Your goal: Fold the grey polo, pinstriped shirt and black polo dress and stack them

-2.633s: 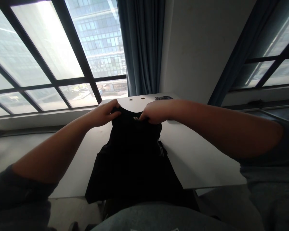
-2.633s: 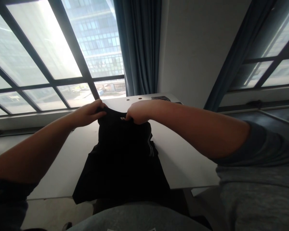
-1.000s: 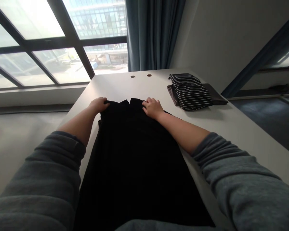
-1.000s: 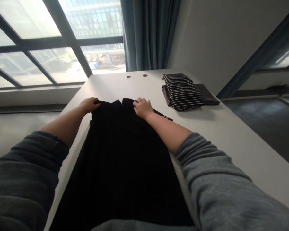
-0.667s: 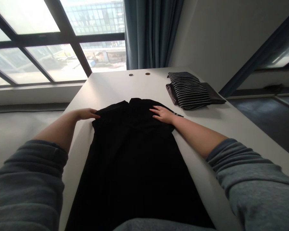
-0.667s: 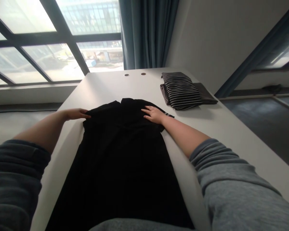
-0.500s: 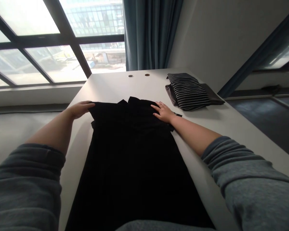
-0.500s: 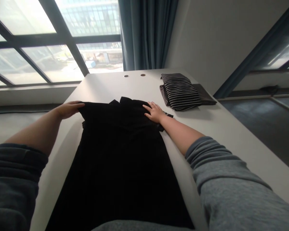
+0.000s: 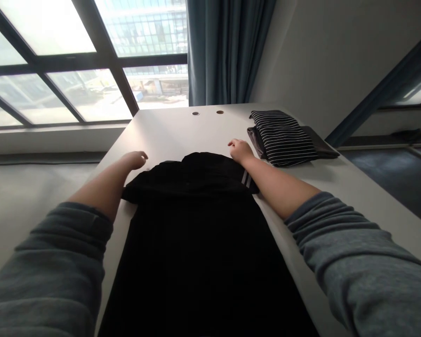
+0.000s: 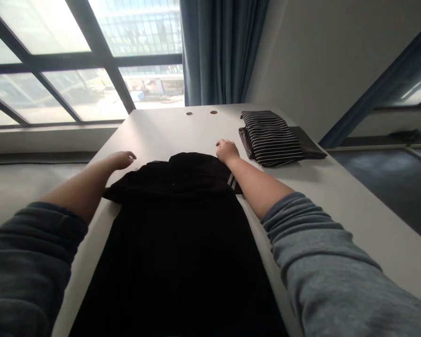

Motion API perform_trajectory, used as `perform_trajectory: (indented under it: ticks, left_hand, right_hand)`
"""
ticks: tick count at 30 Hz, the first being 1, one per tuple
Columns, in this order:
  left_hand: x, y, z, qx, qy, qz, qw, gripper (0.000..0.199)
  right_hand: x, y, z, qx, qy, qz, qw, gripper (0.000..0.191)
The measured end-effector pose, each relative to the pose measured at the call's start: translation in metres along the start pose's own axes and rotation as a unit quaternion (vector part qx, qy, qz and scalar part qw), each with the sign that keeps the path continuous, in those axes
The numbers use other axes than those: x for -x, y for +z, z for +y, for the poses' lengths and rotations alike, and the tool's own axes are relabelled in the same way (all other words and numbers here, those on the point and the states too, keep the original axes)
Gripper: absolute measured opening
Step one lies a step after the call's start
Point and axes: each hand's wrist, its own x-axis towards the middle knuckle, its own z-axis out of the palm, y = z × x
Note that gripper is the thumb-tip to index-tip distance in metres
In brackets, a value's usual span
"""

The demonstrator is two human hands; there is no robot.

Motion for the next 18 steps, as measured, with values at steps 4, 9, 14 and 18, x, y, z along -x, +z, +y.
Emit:
perform_trajectory:
  ticks: [4,9,14,18]
  left_hand:
    - [-0.031,0.026,0.049,-0.046,-0.047,-0.006,0.998,0.048]
    - [-0.026,0.032,0.08,0.019,0.023,-0.217,0.976,0.056]
    - [-0.021,0.02,0.07,0.161,0.038,-0.252,0.954,0.05]
    - [-0.042,0.029,0.064,0.174,0.019,-0.006,0.985,0.04]
  right_hand:
    - [-0.036,0.0,-0.061,-0.03,0.005,-0.141,0.99,0.045]
    - [-0.044,0.009,-0.097,-0.024,-0.022,-0.325,0.945,0.039]
    - [-0.046,0.008,-0.076,-0.117,-0.076,-0.385,0.912,0.027]
    - [-0.051,0.013,-0.058,-0.161,-0.076,-0.168,0.97,0.025]
